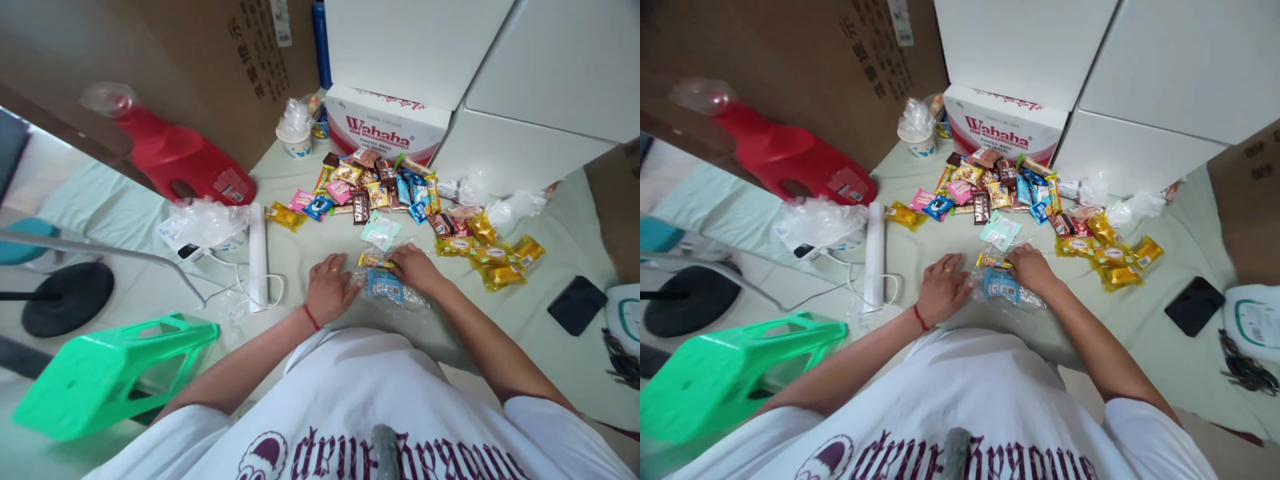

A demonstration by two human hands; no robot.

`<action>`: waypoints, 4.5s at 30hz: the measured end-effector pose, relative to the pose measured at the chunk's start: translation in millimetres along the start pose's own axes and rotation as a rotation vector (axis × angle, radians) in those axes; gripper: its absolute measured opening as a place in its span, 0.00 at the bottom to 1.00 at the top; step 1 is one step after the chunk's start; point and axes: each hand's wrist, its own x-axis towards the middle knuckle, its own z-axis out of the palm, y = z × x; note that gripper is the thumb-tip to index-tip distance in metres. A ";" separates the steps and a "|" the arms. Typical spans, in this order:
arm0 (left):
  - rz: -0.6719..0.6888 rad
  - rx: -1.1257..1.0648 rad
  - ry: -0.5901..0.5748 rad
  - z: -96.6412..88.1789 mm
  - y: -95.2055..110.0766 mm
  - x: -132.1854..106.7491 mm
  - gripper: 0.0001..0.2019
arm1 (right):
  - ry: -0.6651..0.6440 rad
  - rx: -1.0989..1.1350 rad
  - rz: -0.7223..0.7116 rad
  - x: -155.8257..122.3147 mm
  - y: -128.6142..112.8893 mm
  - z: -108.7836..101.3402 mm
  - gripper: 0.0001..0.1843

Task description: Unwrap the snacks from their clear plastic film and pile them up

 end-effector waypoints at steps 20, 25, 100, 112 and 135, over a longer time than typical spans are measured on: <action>0.035 -0.465 0.221 -3.7 -1.6 -15.0 0.12 | 0.133 0.348 -0.062 -51.8 -17.6 12.7 0.20; 0.099 -0.172 0.051 1.3 10.1 3.9 0.21 | 0.099 0.419 -0.057 -42.3 -13.5 8.5 0.20; 0.112 -0.095 -0.226 3.3 3.3 45.0 0.14 | 0.198 0.566 -0.006 -46.6 -33.5 4.0 0.16; 0.146 -0.103 -0.182 4.8 4.6 55.6 0.10 | 0.219 0.496 0.047 -62.1 -47.3 -4.5 0.12; 0.177 -0.011 -0.303 5.5 40.5 83.0 0.14 | 0.090 0.705 0.381 -63.6 -26.9 18.0 0.15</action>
